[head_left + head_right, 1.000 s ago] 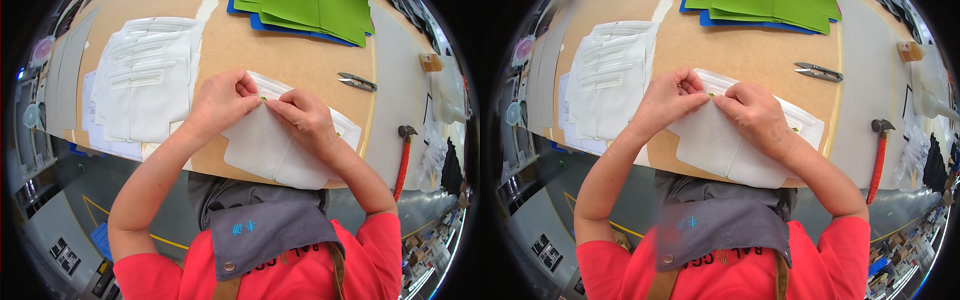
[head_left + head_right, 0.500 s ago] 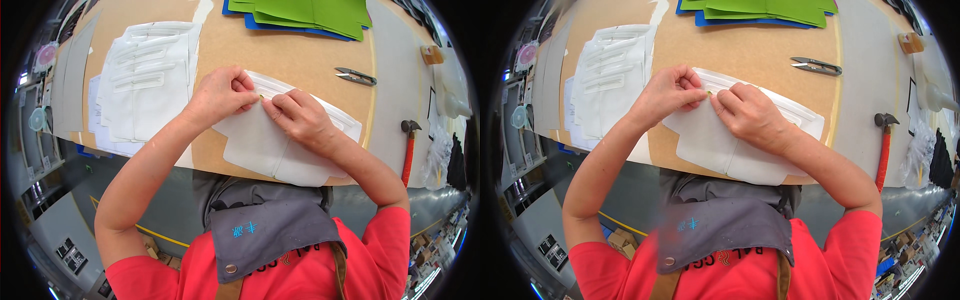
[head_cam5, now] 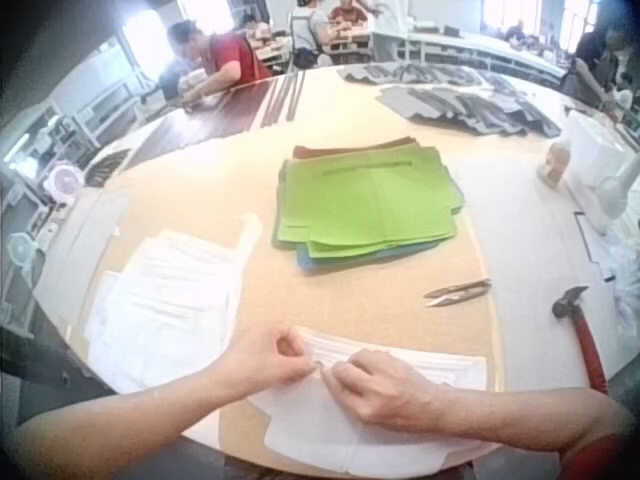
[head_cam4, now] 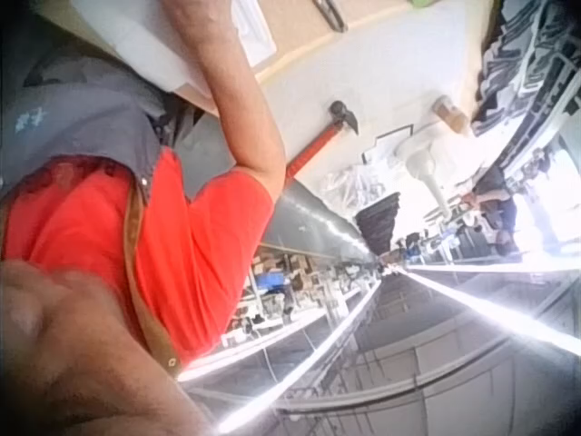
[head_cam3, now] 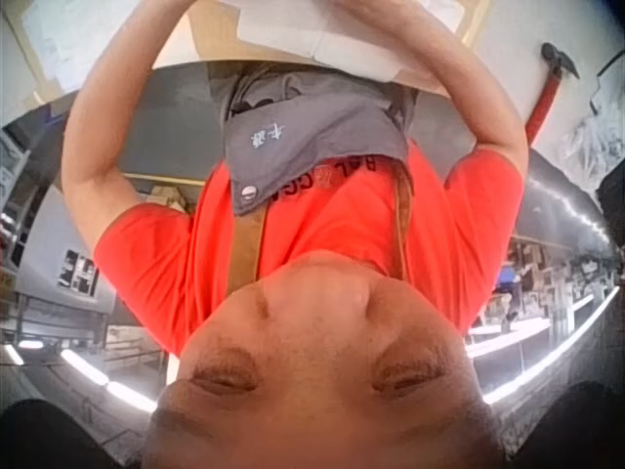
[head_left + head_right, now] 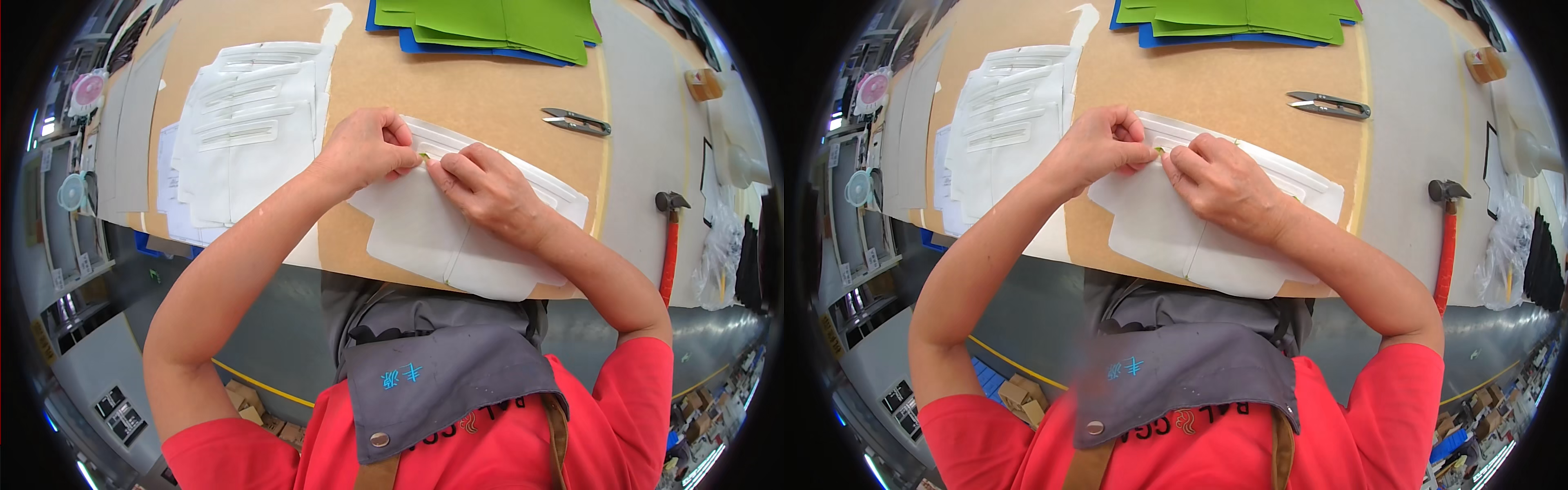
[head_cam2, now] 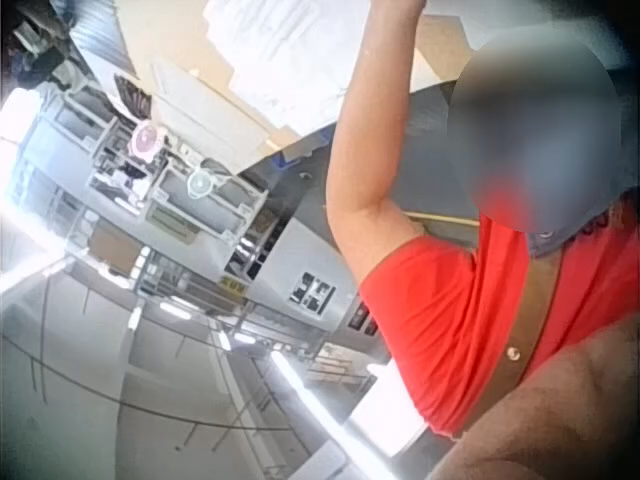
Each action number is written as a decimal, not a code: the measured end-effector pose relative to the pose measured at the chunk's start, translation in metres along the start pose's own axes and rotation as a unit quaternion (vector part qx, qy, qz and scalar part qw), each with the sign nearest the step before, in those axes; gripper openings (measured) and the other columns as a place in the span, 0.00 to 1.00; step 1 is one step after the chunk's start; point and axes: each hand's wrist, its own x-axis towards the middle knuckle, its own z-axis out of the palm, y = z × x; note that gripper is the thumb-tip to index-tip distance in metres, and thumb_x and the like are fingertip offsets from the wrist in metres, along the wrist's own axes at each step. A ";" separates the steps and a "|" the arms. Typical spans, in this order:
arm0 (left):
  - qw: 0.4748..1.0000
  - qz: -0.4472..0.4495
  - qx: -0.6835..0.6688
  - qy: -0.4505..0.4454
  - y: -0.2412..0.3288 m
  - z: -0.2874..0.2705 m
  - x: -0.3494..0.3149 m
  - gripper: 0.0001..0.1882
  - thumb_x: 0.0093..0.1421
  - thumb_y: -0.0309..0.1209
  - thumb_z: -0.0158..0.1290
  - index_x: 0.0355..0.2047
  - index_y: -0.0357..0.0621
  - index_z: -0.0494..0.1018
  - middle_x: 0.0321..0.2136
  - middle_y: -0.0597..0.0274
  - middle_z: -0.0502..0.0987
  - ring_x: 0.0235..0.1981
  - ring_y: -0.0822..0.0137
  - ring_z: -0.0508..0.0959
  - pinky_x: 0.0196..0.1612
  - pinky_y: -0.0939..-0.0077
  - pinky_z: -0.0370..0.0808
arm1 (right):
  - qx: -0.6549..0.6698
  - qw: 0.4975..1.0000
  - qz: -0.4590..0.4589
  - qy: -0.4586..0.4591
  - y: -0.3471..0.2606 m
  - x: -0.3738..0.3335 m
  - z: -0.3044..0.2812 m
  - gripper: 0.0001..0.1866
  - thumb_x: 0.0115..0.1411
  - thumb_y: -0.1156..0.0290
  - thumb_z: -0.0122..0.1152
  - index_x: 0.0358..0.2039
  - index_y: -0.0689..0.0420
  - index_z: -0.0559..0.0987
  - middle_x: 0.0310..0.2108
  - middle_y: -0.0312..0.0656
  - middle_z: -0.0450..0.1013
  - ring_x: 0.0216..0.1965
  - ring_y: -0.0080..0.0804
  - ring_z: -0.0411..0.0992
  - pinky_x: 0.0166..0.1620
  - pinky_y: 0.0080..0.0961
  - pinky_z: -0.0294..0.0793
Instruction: The worker is assembling leather pockets by folding white leather components over colored liners and using a hammer to set the folds.
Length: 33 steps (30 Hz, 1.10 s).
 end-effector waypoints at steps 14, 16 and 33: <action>0.827 0.407 0.240 0.304 -0.056 0.062 -0.035 0.16 0.57 0.19 0.61 0.47 0.42 0.82 0.42 0.61 0.79 0.42 0.59 0.76 0.46 0.66 0.77 | -0.015 1.000 0.003 0.002 0.002 -0.003 0.002 0.19 0.49 0.76 0.62 0.44 0.67 0.80 0.33 0.41 0.69 0.36 0.36 0.71 0.40 0.28 0.77; 0.810 0.419 0.263 0.316 -0.060 0.064 -0.033 0.18 0.56 0.18 0.61 0.47 0.43 0.82 0.42 0.62 0.79 0.41 0.59 0.76 0.46 0.66 0.77 | 0.047 0.996 0.080 0.010 0.000 -0.007 0.005 0.15 0.53 0.77 0.63 0.43 0.64 0.80 0.35 0.42 0.71 0.38 0.39 0.73 0.41 0.31 0.77; 0.773 0.417 0.361 0.313 -0.055 0.069 -0.042 0.22 0.56 0.25 0.55 0.53 0.47 0.78 0.47 0.63 0.76 0.47 0.60 0.76 0.52 0.66 0.74 | 0.029 0.995 0.093 -0.025 -0.006 -0.019 -0.013 0.18 0.51 0.78 0.64 0.45 0.60 0.82 0.37 0.42 0.75 0.40 0.40 0.74 0.43 0.33 0.78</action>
